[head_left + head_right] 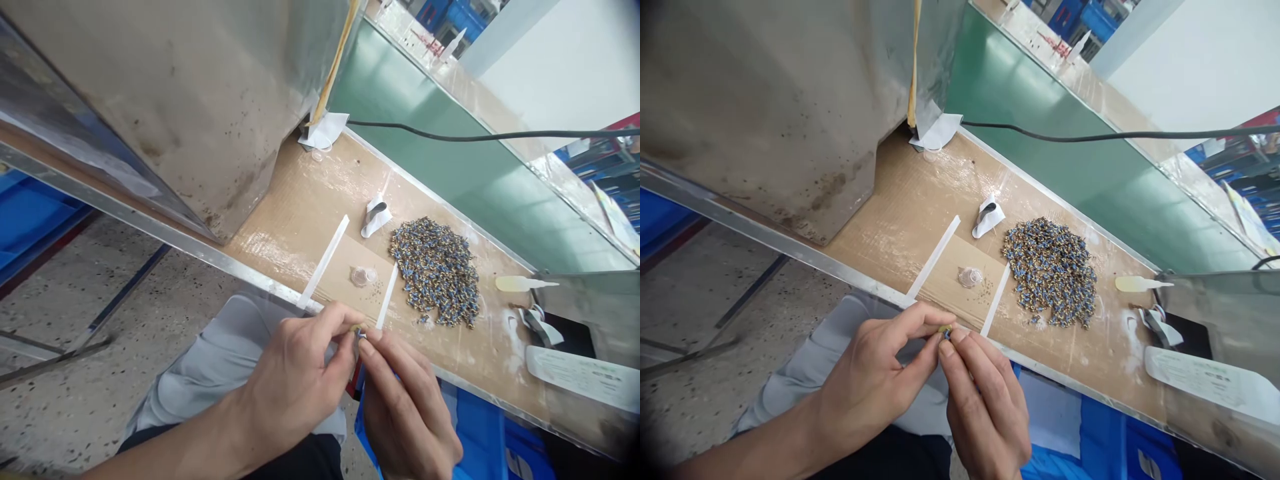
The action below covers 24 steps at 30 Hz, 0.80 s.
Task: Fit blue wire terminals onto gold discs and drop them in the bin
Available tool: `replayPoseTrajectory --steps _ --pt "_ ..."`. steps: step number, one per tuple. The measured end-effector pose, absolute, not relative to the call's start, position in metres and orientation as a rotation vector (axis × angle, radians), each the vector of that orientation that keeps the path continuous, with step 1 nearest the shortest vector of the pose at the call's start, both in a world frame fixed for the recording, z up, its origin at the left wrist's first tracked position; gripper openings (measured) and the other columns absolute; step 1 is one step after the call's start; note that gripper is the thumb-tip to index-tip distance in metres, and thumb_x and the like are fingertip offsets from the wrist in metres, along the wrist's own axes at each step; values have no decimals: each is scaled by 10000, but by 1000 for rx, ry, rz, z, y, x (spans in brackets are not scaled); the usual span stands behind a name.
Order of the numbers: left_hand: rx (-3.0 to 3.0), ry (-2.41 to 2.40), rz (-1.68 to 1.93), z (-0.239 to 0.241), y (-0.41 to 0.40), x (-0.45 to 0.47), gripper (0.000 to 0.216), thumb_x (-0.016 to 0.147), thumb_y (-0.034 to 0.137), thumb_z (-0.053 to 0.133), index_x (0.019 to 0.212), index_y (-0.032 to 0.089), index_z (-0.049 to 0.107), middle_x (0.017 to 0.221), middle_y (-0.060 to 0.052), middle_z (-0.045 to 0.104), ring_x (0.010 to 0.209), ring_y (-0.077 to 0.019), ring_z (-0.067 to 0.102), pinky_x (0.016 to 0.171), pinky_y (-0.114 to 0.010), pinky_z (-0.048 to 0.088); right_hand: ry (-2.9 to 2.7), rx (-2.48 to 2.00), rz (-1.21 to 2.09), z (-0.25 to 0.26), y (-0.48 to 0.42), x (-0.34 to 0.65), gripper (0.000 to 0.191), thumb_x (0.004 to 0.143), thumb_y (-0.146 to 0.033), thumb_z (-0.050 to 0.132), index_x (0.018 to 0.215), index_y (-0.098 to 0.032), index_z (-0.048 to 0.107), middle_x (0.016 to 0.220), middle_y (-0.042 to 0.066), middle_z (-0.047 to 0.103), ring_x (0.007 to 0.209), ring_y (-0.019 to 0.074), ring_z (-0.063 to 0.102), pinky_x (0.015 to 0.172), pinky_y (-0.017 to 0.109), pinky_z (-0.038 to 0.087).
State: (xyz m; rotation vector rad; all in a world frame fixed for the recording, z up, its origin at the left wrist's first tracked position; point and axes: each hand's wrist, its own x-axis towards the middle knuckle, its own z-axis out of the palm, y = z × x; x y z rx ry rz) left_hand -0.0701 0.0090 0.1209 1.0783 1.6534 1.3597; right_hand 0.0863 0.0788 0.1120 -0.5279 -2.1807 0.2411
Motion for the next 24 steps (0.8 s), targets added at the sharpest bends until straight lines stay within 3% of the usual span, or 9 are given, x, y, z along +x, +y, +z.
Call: replayPoseTrajectory --steps 6,12,18,24 --pt "1096 1700 1393 122 10 -67 215 1028 113 601 1098 242 758 929 41 877 848 -176 875 661 -232 594 -2180 -556 257 113 74 84 421 927 76 811 1268 -168 846 1261 103 839 1123 287 841 906 409 748" --pt "1175 1670 1356 122 8 -69 229 1070 127 602 1193 259 743 987 45 873 877 -170 864 788 -257 639 -2147 -594 246 110 76 86 434 934 72 808 1281 -187 839 1268 95 839 1115 278 845 894 406 756" --pt "1132 1614 1300 126 7 -69 211 1107 175 645 1248 307 730 862 83 825 906 -167 878 802 -226 662 -2068 -610 290 108 78 88 422 935 82 803 1262 -181 849 1251 102 848 1078 270 850 864 406 750" --pt "1094 1526 1286 128 5 -71 250 1111 155 666 1273 332 736 1121 74 886 1027 -140 876 915 -197 673 -2019 -694 338 110 77 93 355 958 60 794 1209 -182 863 1198 94 859 1044 242 851 886 386 739"
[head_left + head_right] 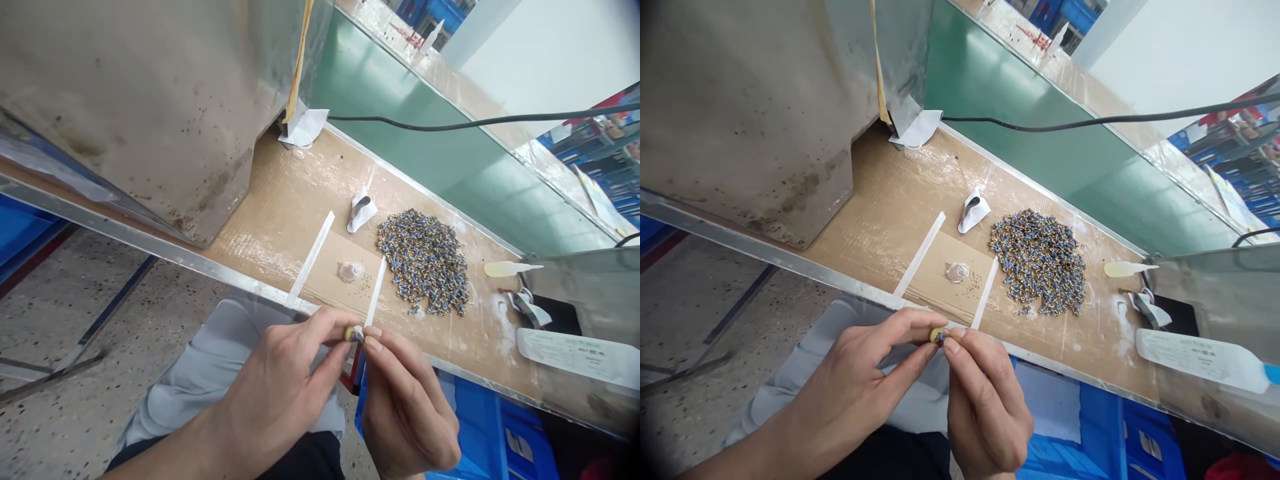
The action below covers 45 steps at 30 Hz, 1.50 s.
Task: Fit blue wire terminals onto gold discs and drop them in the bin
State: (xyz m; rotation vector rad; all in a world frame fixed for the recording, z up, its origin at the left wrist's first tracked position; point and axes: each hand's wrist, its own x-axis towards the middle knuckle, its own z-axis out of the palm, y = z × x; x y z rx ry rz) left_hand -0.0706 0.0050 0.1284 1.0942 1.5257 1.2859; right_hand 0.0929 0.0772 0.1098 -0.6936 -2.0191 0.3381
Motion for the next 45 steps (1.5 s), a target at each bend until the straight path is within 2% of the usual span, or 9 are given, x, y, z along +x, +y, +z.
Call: replayPoseTrajectory --steps 6,20,25,30,34,40,45 --pt "1027 1474 1347 128 5 -72 321 1073 115 725 1279 353 788 1236 82 892 1084 -103 861 967 -146 655 -2015 -711 378 111 79 95 317 975 47 782 1182 -179 863 1191 85 861 1037 222 850 881 356 738" --pt "1023 1513 1410 126 8 -71 339 1011 80 805 1214 349 837 1120 82 902 999 -123 861 950 -189 674 -1954 -756 462 109 80 96 329 969 32 794 1180 -212 858 1179 61 863 1008 215 858 881 354 747" --pt "967 1485 1430 123 8 -71 324 1005 109 823 1235 337 834 1136 64 902 1006 -148 867 964 -228 691 -1946 -742 429 109 79 96 349 961 49 791 1186 -211 854 1179 59 863 1008 216 857 864 359 748" --pt "997 1506 1415 124 8 -72 235 1019 124 817 1102 340 859 1007 110 893 904 -114 852 873 -177 660 -1990 -666 324 108 76 99 369 955 64 789 1224 -182 847 1239 96 846 1074 255 850 868 411 755" --pt "1102 1585 1426 126 6 -72 238 1034 100 776 1081 325 837 988 113 882 882 -113 842 830 -174 638 -2014 -602 317 107 71 100 357 981 56 759 1249 -163 844 1281 120 829 1122 283 837 866 447 763" --pt "1176 1680 1419 129 4 -69 201 1026 107 763 1041 305 796 939 99 859 838 -124 826 815 -199 626 -2075 -635 308 111 65 101 432 954 43 809 1306 -208 832 1311 80 824 1142 276 832 865 409 771" --pt "1235 1727 1432 130 3 -68 171 1047 113 737 1046 283 759 924 93 834 818 -100 802 818 -182 595 -2132 -624 302 114 65 104 454 927 75 809 1310 -169 828 1307 103 819 1179 294 824 891 413 769"
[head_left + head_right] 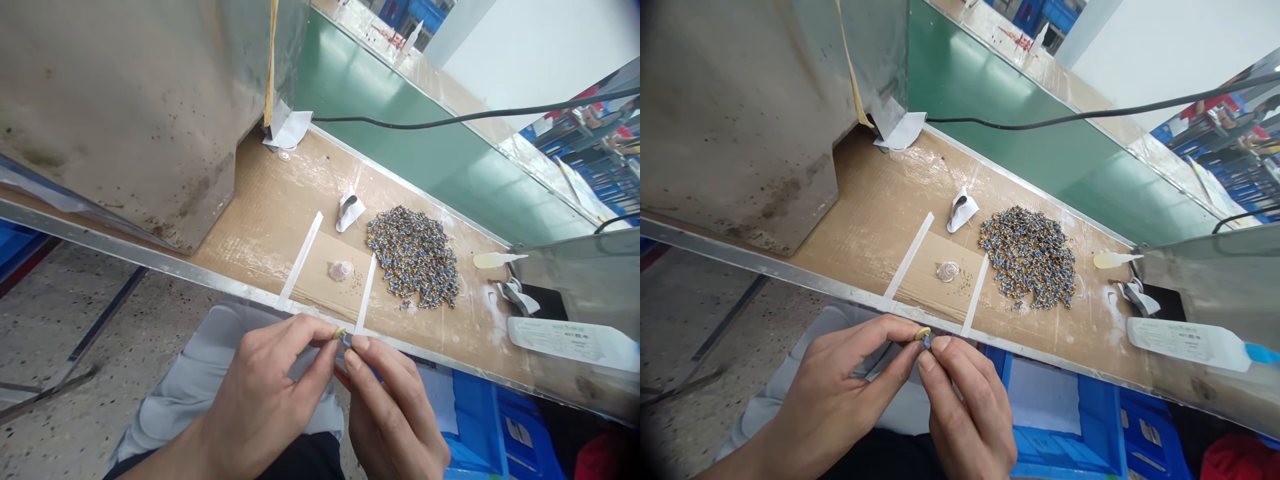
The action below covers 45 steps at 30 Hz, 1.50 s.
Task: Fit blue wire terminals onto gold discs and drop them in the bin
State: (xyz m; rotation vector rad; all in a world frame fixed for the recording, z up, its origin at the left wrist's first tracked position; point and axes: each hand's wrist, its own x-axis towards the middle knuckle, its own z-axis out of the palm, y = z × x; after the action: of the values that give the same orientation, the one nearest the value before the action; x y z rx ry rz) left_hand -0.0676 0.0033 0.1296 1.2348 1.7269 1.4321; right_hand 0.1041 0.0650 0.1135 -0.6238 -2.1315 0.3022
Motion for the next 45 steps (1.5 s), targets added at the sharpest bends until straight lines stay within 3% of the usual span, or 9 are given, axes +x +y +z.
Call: replayPoseTrajectory --steps 8,13,28,37,45 --pt "1325 1769 1408 127 4 -65 147 1057 100 694 1015 237 723 875 68 789 780 -104 774 756 -229 543 -2158 -609 230 109 68 103 459 946 61 791 1338 -176 817 1315 96 815 1174 289 826 919 414 770" --pt "1295 1779 1427 126 5 -66 155 1051 90 681 995 232 709 874 72 766 790 -90 749 774 -210 526 -2175 -630 213 107 69 104 483 985 -9 798 1404 -249 788 1326 79 814 1168 274 830 929 415 772" --pt "1198 1702 1430 124 6 -69 187 1026 82 642 908 227 644 813 87 687 756 -79 681 745 -198 496 -2206 -603 265 108 66 104 558 929 23 833 1417 -245 794 1335 84 816 1163 309 833 965 440 764" --pt "1092 1652 1322 122 7 -70 175 1070 162 643 915 238 667 847 86 731 814 -97 709 781 -220 513 -2122 -606 308 108 66 94 530 898 106 796 1344 -179 826 1274 99 813 1108 288 821 870 412 748" --pt "920 1458 1126 123 8 -78 94 1026 193 736 958 258 742 914 78 792 884 -138 732 812 -261 537 -2138 -737 508 119 75 98 514 964 107 729 1336 -234 824 1179 67 797 1061 208 788 859 354 677"
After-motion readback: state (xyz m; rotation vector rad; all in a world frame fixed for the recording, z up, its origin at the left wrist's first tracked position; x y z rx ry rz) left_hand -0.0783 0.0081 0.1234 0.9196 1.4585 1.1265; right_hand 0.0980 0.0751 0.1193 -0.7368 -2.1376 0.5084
